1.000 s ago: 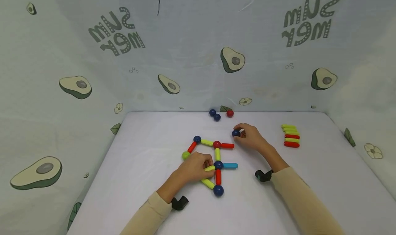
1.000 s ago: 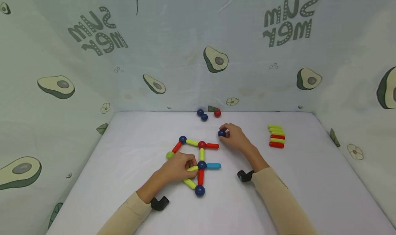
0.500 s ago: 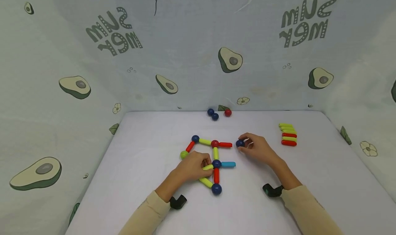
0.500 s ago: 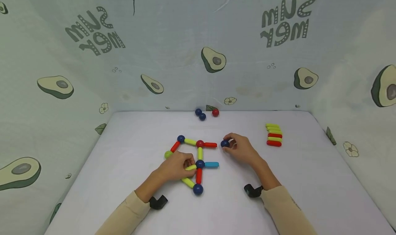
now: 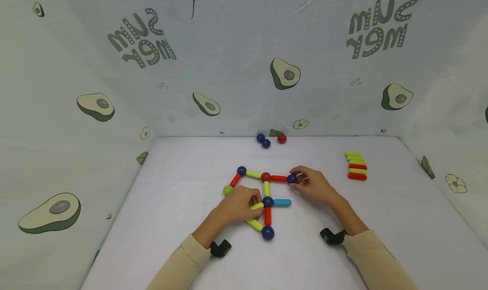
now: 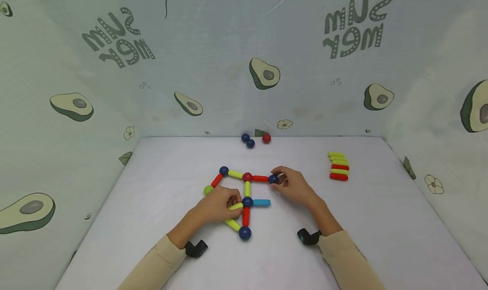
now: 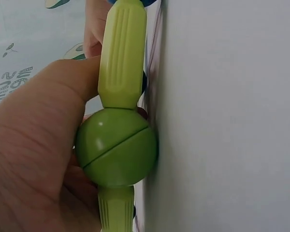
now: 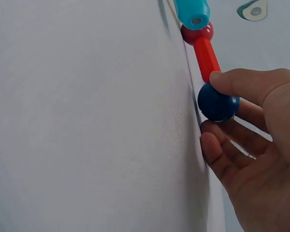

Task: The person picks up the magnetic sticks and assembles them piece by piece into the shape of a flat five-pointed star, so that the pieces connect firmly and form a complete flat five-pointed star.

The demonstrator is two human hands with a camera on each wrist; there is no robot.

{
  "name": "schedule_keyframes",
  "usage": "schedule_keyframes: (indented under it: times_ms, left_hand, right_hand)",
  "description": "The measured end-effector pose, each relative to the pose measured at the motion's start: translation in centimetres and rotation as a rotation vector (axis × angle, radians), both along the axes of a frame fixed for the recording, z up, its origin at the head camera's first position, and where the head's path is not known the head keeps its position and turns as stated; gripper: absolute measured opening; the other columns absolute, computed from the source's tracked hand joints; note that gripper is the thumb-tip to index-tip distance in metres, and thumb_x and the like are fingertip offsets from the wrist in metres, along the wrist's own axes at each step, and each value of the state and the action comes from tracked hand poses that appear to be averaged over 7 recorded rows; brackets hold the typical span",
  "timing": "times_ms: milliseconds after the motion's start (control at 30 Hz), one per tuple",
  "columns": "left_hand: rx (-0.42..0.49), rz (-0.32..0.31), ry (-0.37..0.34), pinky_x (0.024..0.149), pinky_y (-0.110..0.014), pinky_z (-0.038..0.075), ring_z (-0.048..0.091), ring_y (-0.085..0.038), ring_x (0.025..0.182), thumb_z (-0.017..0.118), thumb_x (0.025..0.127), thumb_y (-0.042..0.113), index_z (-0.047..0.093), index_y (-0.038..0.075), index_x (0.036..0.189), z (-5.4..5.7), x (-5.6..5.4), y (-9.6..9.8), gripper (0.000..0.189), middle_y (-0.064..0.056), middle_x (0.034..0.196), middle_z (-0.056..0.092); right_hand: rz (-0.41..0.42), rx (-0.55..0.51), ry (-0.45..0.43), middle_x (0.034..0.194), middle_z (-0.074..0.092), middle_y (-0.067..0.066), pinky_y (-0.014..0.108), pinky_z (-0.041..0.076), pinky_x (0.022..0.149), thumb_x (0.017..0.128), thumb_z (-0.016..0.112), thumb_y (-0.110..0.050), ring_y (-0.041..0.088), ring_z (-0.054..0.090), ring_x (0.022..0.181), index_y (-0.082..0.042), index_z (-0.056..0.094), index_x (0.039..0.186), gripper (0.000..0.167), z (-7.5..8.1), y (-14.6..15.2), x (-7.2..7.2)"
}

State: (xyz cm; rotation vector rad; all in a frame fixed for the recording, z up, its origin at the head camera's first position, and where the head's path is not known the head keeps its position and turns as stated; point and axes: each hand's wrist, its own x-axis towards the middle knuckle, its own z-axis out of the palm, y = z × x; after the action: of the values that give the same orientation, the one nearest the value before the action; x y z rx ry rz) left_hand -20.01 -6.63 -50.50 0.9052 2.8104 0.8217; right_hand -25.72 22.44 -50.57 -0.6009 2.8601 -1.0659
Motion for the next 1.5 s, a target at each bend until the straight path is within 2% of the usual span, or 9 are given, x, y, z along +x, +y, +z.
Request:
schedule_keyframes:
  times_ms: [133,267,400,500,633,767,967,1233,1500]
  left_hand:
    - [-0.002,-0.017,-0.008,0.063,-0.016,0.048,0.055,-0.001,0.065,0.075,0.090,0.029,0.069,0.016,0.098,0.4,0.1,-0.1,0.017,0.010,0.076,0.063]
    - [0.004,0.039,0.023,0.067,-0.017,0.048,0.054,-0.004,0.072,0.070,0.092,0.032,0.065,0.019,0.111,0.9,0.4,0.2,0.024,0.008,0.092,0.063]
    - [-0.021,0.084,0.100,0.070,-0.017,0.047,0.053,-0.005,0.082,0.066,0.096,0.044,0.066,0.024,0.113,0.8,0.5,1.6,0.026,0.007,0.101,0.060]
    - [-0.041,0.067,0.122,0.073,-0.017,0.048,0.055,-0.006,0.089,0.068,0.095,0.050,0.070,0.024,0.113,0.6,0.4,3.0,0.032,0.006,0.107,0.061]
    - [-0.111,0.057,0.129,0.076,-0.019,0.050,0.056,-0.007,0.094,0.071,0.092,0.057,0.073,0.026,0.117,0.0,0.1,4.7,0.040,0.004,0.116,0.060]
    - [-0.148,0.090,0.123,0.069,-0.018,0.048,0.054,-0.006,0.087,0.075,0.090,0.052,0.076,0.025,0.113,-0.5,0.0,5.6,0.035,0.005,0.111,0.058]
    - [-0.102,0.154,0.125,0.061,-0.015,0.043,0.052,-0.005,0.072,0.077,0.092,0.045,0.077,0.018,0.107,-0.7,0.0,5.9,0.030,0.005,0.099,0.055]
    - [-0.058,0.207,0.142,0.063,-0.013,0.045,0.052,-0.004,0.070,0.079,0.091,0.039,0.076,0.015,0.104,-1.0,0.1,6.2,0.028,0.005,0.097,0.059]
    - [-0.026,0.239,0.152,0.061,-0.014,0.044,0.052,-0.005,0.069,0.080,0.090,0.038,0.076,0.014,0.101,-1.2,0.2,6.3,0.027,0.004,0.095,0.059]
  right_hand:
    - [0.006,-0.036,-0.011,0.110,0.067,0.009,0.023,0.053,0.081,0.092,0.077,-0.016,0.022,0.059,0.095,-0.010,0.062,0.135,0.045,-0.5,0.3,0.2]
    - [0.001,-0.091,-0.031,0.107,0.065,0.008,0.021,0.050,0.079,0.095,0.073,-0.016,0.021,0.057,0.095,-0.011,0.063,0.135,0.042,-1.2,0.6,0.2]
    - [-0.005,-0.142,-0.044,0.105,0.062,0.008,0.020,0.049,0.078,0.097,0.072,-0.016,0.021,0.055,0.095,-0.011,0.063,0.134,0.038,-1.6,0.9,0.1]
    - [-0.001,-0.158,-0.037,0.105,0.062,0.008,0.021,0.048,0.078,0.097,0.071,-0.016,0.021,0.054,0.095,-0.010,0.063,0.133,0.038,-1.8,1.0,0.0]
    - [0.001,-0.176,-0.028,0.105,0.063,0.009,0.021,0.048,0.077,0.097,0.071,-0.015,0.022,0.054,0.094,-0.009,0.064,0.132,0.037,-2.1,1.1,0.0]
    - [-0.005,-0.186,-0.019,0.104,0.063,0.010,0.020,0.048,0.078,0.096,0.072,-0.013,0.022,0.054,0.094,-0.009,0.064,0.131,0.036,-2.3,1.0,0.2]
    - [-0.006,-0.192,-0.006,0.104,0.062,0.009,0.020,0.048,0.078,0.094,0.073,-0.013,0.022,0.055,0.094,-0.011,0.065,0.129,0.035,-2.6,0.9,0.3]
    - [0.015,-0.195,-0.002,0.108,0.065,0.007,0.020,0.048,0.082,0.091,0.078,-0.014,0.023,0.056,0.097,-0.012,0.066,0.125,0.035,-2.8,1.0,0.3]
    - [0.087,-0.194,0.012,0.109,0.066,0.002,0.026,0.048,0.087,0.086,0.085,-0.024,0.021,0.056,0.101,-0.015,0.068,0.116,0.035,-3.1,1.1,0.4]
